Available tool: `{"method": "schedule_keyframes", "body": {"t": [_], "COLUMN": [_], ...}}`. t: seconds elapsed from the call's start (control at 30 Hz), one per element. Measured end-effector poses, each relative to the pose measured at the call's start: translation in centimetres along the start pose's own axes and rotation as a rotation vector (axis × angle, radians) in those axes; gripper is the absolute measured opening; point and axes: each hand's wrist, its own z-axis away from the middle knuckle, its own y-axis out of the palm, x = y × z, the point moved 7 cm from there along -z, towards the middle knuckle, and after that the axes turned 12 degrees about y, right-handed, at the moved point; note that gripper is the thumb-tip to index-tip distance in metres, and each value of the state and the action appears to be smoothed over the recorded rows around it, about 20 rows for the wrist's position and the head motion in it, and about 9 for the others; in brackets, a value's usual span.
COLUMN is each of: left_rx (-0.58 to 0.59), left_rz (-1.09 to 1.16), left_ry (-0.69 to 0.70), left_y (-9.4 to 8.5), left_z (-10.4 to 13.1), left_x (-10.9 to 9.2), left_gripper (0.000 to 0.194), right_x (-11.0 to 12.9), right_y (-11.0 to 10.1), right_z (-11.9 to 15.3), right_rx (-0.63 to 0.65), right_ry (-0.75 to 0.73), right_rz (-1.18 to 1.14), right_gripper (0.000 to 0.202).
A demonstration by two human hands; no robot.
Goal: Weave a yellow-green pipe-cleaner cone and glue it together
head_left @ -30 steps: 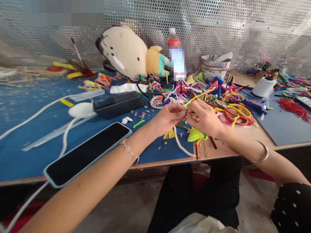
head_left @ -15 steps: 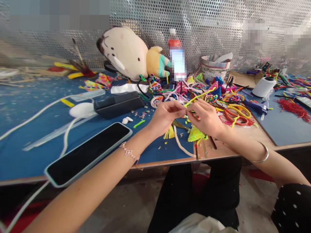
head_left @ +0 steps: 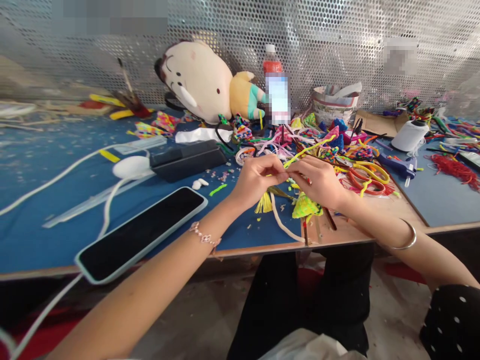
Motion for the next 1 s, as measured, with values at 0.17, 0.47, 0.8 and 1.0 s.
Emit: {"method": "schedule_keyframes", "body": {"t": [0.17, 0.47, 0.8, 1.0], "left_rx": [0.007, 0.099, 0.072, 0.131], "left_rz": [-0.037, -0.314, -0.372, -0.431], "left_ry": [-0.029, 0.179, 0.164, 0.019], "left_y": [-0.1, 0.2, -0.3, -2.5], "left_z": [-0.1, -0.2, 0.0, -1.1], "left_x": [-0.1, -2.5, -2.3, -1.9], "left_gripper": [0.014, 0.015, 0.014, 0.012], "right_x": [-1.6, -2.8, -3.7, -4.0], "right_y": [0.4, 2.3, 2.3, 2.1], "right_z": [-0.4, -0.3, -0.3, -0.4], "right_rx": [0.117, 0.356, 0.309, 0.266], "right_ry": [0.3, 0.692, 0.781, 0.773], "right_rz": [-0.22, -0.994, -0.926, -0.876], "right_gripper": [0.013, 0.021, 0.017, 0.011]}}
